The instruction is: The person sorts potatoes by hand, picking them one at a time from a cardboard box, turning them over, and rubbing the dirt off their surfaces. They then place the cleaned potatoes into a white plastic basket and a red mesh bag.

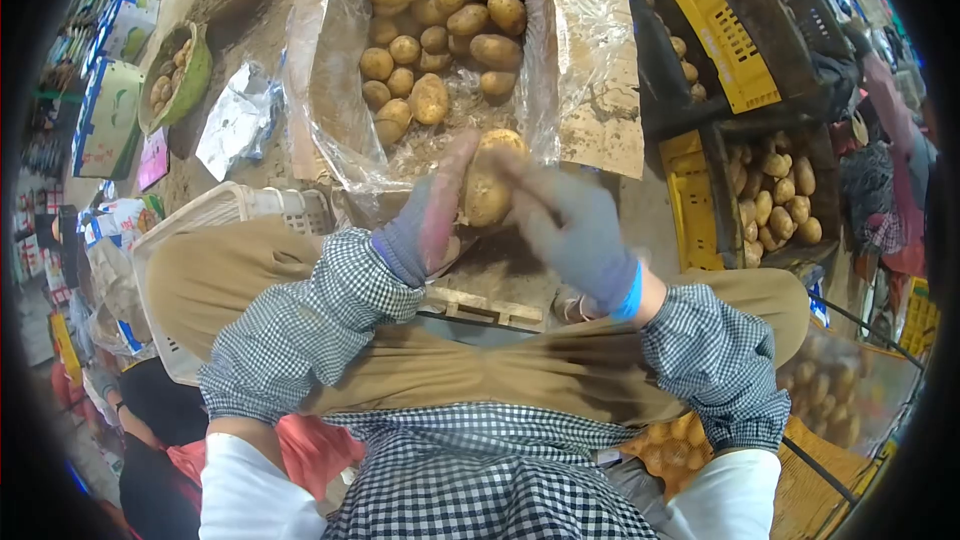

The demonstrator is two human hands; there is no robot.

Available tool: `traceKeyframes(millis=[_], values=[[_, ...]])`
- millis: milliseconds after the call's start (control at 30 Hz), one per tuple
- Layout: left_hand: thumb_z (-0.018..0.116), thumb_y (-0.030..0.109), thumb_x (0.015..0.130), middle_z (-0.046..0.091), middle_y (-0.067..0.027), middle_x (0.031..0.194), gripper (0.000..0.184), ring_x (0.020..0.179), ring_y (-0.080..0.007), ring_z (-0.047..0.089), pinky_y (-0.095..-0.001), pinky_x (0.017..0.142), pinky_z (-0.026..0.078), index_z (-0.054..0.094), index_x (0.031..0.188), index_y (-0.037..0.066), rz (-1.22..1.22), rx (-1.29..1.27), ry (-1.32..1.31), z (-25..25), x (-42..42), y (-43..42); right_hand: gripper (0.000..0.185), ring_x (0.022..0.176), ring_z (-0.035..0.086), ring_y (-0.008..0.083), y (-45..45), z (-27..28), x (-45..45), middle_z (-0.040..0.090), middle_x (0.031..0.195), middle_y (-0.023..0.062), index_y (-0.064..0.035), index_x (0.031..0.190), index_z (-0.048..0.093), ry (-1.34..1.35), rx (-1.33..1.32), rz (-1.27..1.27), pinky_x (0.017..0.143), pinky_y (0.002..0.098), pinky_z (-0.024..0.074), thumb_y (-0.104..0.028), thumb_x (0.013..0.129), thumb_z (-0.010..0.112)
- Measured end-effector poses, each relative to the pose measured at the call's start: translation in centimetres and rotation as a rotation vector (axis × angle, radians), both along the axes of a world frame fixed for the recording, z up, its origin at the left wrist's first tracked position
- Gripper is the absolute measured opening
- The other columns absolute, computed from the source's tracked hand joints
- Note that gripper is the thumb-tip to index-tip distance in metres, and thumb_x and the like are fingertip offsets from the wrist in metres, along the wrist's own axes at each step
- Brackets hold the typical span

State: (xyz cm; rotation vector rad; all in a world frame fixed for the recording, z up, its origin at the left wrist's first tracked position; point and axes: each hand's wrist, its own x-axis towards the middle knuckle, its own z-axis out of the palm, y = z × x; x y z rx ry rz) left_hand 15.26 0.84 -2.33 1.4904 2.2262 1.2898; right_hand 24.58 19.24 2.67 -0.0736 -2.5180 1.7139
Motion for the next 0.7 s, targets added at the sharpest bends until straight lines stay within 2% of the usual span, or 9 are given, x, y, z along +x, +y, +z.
traceKeyframes(millis=[33, 67, 200, 267, 300, 467, 533, 633, 700], values=[[0.071, 0.010, 0.077, 0.034, -0.0283, 0.140, 0.086, 0.131, -0.0376, 0.037, -0.0432, 0.111, 0.028, 0.019, 0.143, -0.007, -0.003, 0.009, -0.001, 0.0, 0.1, 0.0, 0.039, 0.082, 0.061, 0.0099, 0.6, 0.4, -0.4, 0.069, 0.103, 0.0131, 0.0006, 0.128, 0.056, -0.111, -0.028, -0.022, 0.074, 0.0227, 0.0490, -0.002, 0.089, 0.054], [0.072, 0.010, 0.077, 0.035, -0.0280, 0.139, 0.086, 0.131, -0.0372, 0.038, -0.0430, 0.111, 0.029, 0.019, 0.143, -0.007, -0.007, 0.015, -0.003, -0.1, 0.2, 0.2, 0.039, 0.082, 0.061, 0.0099, 0.5, 0.2, -0.2, 0.069, 0.103, 0.0131, 0.0006, 0.128, 0.056, -0.115, -0.027, -0.025, 0.074, 0.0227, 0.0490, -0.002, 0.089, 0.054], [0.073, 0.010, 0.077, 0.038, -0.0265, 0.137, 0.087, 0.128, -0.0356, 0.041, -0.0422, 0.109, 0.031, 0.019, 0.143, -0.006, -0.015, 0.042, -0.019, -0.2, 0.1, 0.1, 0.037, 0.095, 0.063, 0.0133, 0.3, 0.1, 0.4, 0.068, 0.110, 0.0145, 0.0018, 0.127, 0.055, 0.045, 0.038, 0.007, 0.084, 0.0255, 0.0486, -0.004, 0.090, 0.055], [0.074, 0.010, 0.077, 0.039, -0.0258, 0.136, 0.088, 0.126, -0.0347, 0.043, -0.0418, 0.109, 0.032, 0.019, 0.143, -0.006, -0.021, 0.049, -0.011, -0.1, 0.3, 0.3, 0.037, 0.094, 0.064, 0.0136, 0.6, 0.2, 0.3, 0.068, 0.108, 0.0153, 0.0024, 0.126, 0.056, -0.095, -0.008, -0.014, 0.083, 0.0254, 0.0487, -0.003, 0.090, 0.056], [0.075, 0.010, 0.076, 0.040, -0.0254, 0.135, 0.088, 0.126, -0.0343, 0.044, -0.0416, 0.108, 0.032, 0.020, 0.143, -0.005, -0.020, 0.053, -0.017, -0.1, 0.3, 0.4, 0.037, 0.074, 0.067, 0.0189, 0.3, -1.0, -0.3, 0.069, 0.096, 0.0157, -0.0049, 0.123, 0.060, 0.010, -0.083, -0.140, 0.068, 0.0267, 0.0513, -0.005, 0.087, 0.056], [0.077, 0.011, 0.076, 0.043, -0.0236, 0.132, 0.090, 0.122, -0.0323, 0.048, -0.0406, 0.106, 0.035, 0.020, 0.143, -0.004, -0.042, 0.094, -0.089, -0.7, 0.1, 0.2, 0.038, 0.075, 0.068, 0.0225, -0.2, -0.9, 0.6, 0.066, 0.086, 0.0173, -0.0059, 0.124, 0.060, 0.055, -0.003, -0.021, 0.066, 0.0295, 0.0513, -0.007, 0.086, 0.057], [0.072, 0.011, 0.080, 0.045, -0.0224, 0.132, 0.081, 0.120, -0.0306, 0.050, -0.0397, 0.105, 0.037, 0.022, 0.142, -0.004, -0.030, 0.082, -0.038, -0.4, 0.2, 0.4, 0.038, 0.073, 0.067, 0.0231, -0.2, -1.2, 0.6, 0.064, 0.082, 0.0179, -0.0064, 0.124, 0.060, 0.153, 0.006, -0.007, 0.065, 0.0304, 0.0509, -0.008, 0.086, 0.057], [0.065, 0.011, 0.086, 0.047, -0.0207, 0.130, 0.069, 0.118, -0.0280, 0.052, -0.0382, 0.104, 0.039, 0.025, 0.140, -0.005, -0.022, 0.087, -0.023, -0.1, 0.2, 0.5, 0.038, 0.074, 0.067, 0.0233, 0.3, -0.5, 0.3, 0.063, 0.082, 0.0190, -0.0070, 0.124, 0.060, -0.032, -0.016, -0.091, 0.066, 0.0308, 0.0514, -0.009, 0.086, 0.057], [0.060, 0.012, 0.089, 0.048, -0.0195, 0.129, 0.061, 0.116, -0.0264, 0.053, -0.0372, 0.103, 0.041, 0.027, 0.138, -0.005, -0.011, 0.094, -0.006, 0.3, 0.2, 0.6, 0.038, 0.072, 0.067, 0.0234, -0.4, -0.5, 1.0, 0.064, 0.082, 0.0176, -0.0073, 0.124, 0.060, 0.052, 0.093, 0.046, 0.066, 0.0316, 0.0517, -0.010, 0.086, 0.056]])
